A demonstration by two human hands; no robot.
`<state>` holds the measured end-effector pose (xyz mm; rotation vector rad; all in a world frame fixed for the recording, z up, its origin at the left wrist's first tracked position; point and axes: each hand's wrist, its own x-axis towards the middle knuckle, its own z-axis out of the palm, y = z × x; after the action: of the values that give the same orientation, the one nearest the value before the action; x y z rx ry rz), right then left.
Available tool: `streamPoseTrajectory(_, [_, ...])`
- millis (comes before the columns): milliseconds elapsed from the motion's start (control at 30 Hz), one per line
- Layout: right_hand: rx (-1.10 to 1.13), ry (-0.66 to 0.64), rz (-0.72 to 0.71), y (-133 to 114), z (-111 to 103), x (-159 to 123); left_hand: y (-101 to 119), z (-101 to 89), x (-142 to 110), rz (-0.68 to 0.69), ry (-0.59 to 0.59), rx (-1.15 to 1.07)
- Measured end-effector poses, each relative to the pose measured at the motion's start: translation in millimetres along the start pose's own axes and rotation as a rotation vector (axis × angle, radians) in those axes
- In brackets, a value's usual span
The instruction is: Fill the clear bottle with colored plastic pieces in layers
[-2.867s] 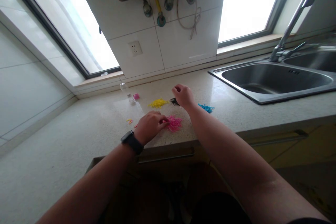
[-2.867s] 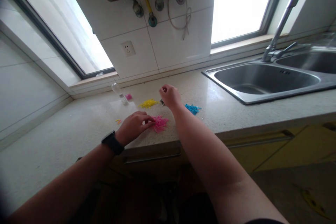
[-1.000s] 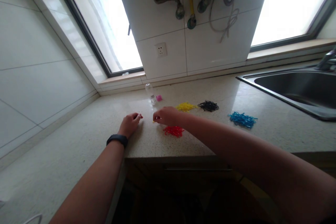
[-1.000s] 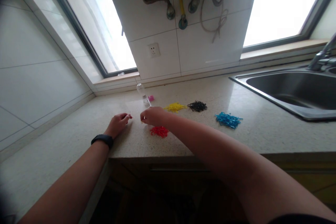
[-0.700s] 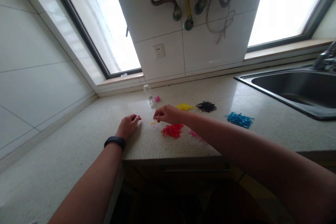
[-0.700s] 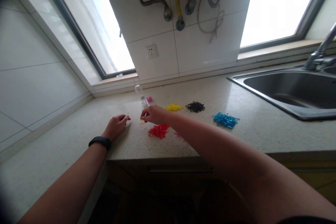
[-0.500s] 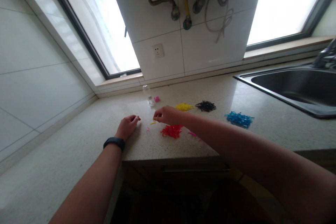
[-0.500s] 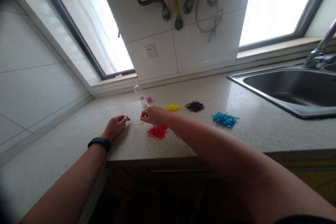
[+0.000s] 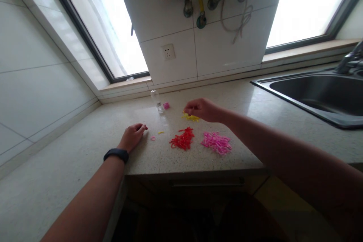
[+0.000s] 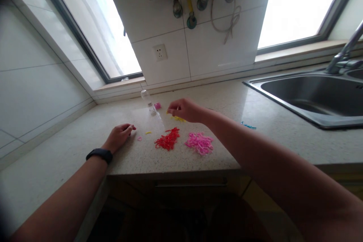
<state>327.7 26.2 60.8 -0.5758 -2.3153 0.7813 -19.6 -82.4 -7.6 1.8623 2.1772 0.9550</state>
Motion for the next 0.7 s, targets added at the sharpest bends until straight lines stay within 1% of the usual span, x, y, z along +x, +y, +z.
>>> streamPoseTrajectory(67, [0.096,0.111,0.074,11,-5,-10,-1,0.4,0,-0.005,-0.002,0.014])
streamPoseTrajectory(133, [0.143,0.158,0.120,19,-6,-18,-1,0.3,-1,-0.008,-0.008,0.021])
streamPoseTrajectory(233, [0.183,0.137,0.094,21,-2,-24,-1,-0.7,-2,-0.003,-0.032,0.042])
streamPoseTrajectory(333, [0.268,0.098,0.073,13,1,-25,1,-2.2,-3,-0.011,-0.067,0.080])
streamPoseTrajectory(433, [0.383,0.065,0.074,3,-1,-26,4,-3.3,-5,-0.024,-0.083,0.092])
streamPoseTrajectory(567, [0.583,0.097,0.032,0,-9,-28,7,-4.4,-7,-0.025,-0.095,0.092])
streamPoseTrajectory(700, [0.704,0.110,0.039,4,-13,-28,8,-4.7,-8,-0.022,-0.092,0.093])
